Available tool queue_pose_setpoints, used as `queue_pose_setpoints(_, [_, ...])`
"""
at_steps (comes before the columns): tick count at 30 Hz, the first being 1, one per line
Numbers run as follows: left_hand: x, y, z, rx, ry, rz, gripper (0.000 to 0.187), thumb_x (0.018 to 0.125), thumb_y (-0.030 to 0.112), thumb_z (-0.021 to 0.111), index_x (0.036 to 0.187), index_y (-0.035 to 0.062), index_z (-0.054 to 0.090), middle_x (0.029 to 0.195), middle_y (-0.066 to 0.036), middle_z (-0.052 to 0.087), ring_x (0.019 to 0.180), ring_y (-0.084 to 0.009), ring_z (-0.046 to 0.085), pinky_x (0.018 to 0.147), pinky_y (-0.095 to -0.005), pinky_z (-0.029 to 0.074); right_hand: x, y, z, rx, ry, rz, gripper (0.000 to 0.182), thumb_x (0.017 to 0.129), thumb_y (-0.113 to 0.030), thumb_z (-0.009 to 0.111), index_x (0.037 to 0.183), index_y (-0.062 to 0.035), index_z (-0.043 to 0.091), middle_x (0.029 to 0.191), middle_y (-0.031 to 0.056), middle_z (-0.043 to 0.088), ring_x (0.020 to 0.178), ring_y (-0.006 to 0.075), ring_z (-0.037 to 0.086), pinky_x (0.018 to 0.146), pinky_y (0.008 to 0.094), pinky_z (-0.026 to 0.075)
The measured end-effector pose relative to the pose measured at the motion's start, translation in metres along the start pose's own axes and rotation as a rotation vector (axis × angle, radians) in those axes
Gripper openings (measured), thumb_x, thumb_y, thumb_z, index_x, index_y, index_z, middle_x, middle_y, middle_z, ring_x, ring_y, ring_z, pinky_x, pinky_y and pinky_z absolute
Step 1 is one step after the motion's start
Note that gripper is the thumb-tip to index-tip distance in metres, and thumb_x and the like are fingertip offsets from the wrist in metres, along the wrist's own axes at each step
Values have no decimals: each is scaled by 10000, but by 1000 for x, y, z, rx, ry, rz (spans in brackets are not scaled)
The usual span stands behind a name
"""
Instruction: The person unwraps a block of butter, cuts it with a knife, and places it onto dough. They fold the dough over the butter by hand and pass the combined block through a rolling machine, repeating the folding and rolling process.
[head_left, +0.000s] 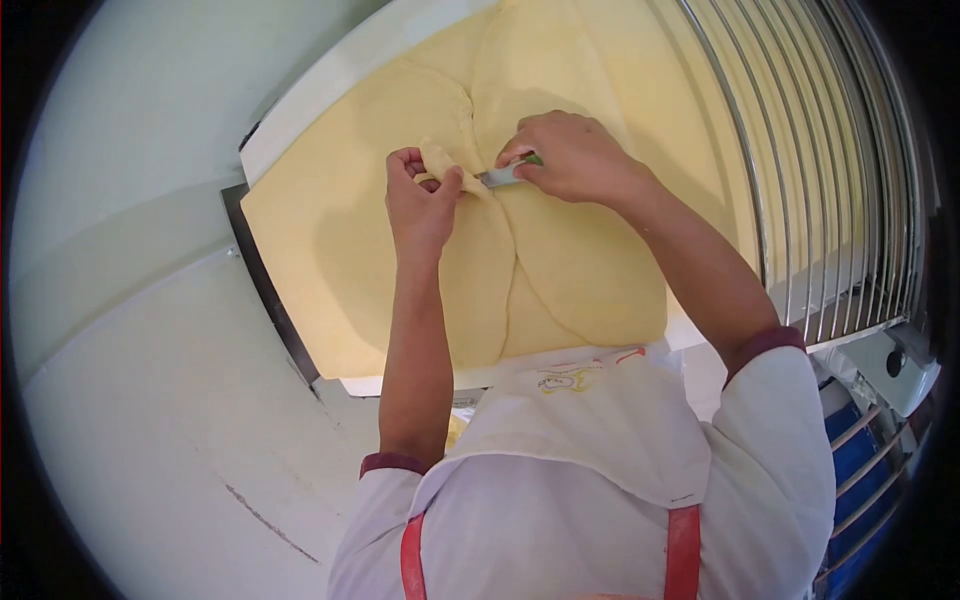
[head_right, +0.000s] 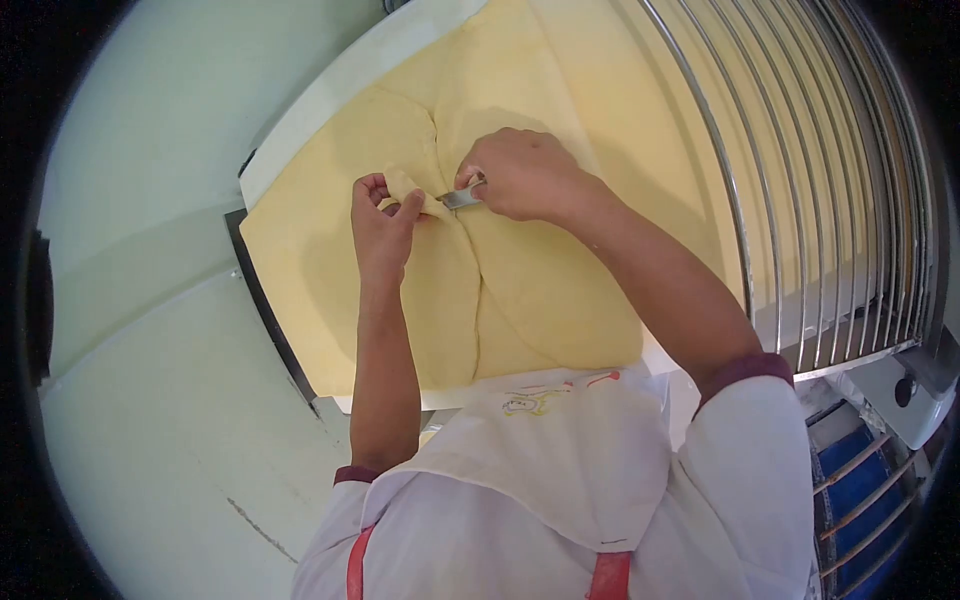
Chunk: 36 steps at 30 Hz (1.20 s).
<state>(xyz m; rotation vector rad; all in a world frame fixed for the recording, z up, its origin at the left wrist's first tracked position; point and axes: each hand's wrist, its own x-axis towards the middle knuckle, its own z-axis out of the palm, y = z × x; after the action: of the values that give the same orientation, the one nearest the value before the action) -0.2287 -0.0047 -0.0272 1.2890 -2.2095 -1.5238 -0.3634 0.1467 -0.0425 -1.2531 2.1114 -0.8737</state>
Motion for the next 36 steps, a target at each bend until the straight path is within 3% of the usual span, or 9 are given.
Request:
queue_pose_setpoints(6, [-7,-17,-3,-95,38,-8,431,814,51,679,1150,-21,419,1049,-112,558,789,-138,614,668,-263,521,-36,1,-54,31,-516,173,236,771,-59,658,986,-131,721,939,71,659,982,254,592,868,372,471])
queue_pose_setpoints(9, [-10,-18,-3,-231,34,47,439,823,31,675,1175,-19,417,1059,-102,553,826,-129,601,690,-251,510,-47,24,-48,180,-301,142,287,768,-50,680,1047,-116,697,965,91,652,935,257,605,835,371,486])
queue_pose_setpoints(12, [-28,-20,-8,-365,15,211,448,831,17,672,1199,-19,417,1066,-95,553,846,-125,592,714,-245,507,-56,18,-28,-238,365,-28,333,777,-59,698,1107,-87,660,1052,104,627,891,255,611,796,359,502])
queue_pose_setpoints(14, [-50,-2,-17,-447,-22,318,446,839,10,668,1213,-18,426,1084,-94,556,859,-132,588,731,-251,511,-67,-14,-18,2,442,-23,379,804,-70,692,1174,-64,611,1101,112,601,928,233,605,799,343,500])
queue_pose_setpoints(20, [-119,16,-31,-396,-277,403,454,863,89,659,1271,17,475,1050,-105,583,888,-127,604,758,-242,508,-104,-107,23,715,174,72,366,903,-110,610,1219,40,504,1030,104,622,966,162,603,805,313,510])
queue_pose_setpoints(21, [-121,3,-32,-300,-168,507,460,880,114,647,1298,30,475,1057,-111,591,931,-147,613,784,-262,514,-108,-106,26,823,161,93,336,904,-113,603,1188,44,515,1024,112,636,947,164,615,777,308,511])
queue_pose_setpoints(25, [-162,-45,-22,-379,-225,209,443,882,125,650,1275,17,475,1021,-117,617,899,-164,630,772,-276,520,-127,-110,64,1150,185,271,232,912,-108,584,1105,17,554,935,72,645,869,123,611,729,282,504])
queue_pose_setpoints(31, [-185,-104,-9,-266,-209,54,303,874,103,654,1145,16,549,956,-69,624,729,-134,623,665,-269,520,-125,-67,112,626,219,191,217,860,-107,636,1045,-3,588,791,39,602,711,100,550,662,264,468])
queue_pose_setpoints(36, [-187,-95,-14,4,-32,240,218,834,89,671,1031,21,609,899,-106,626,712,-174,642,647,-288,525,-110,-75,83,192,31,109,200,819,-100,661,1015,-65,645,780,93,613,676,177,578,663,309,479])
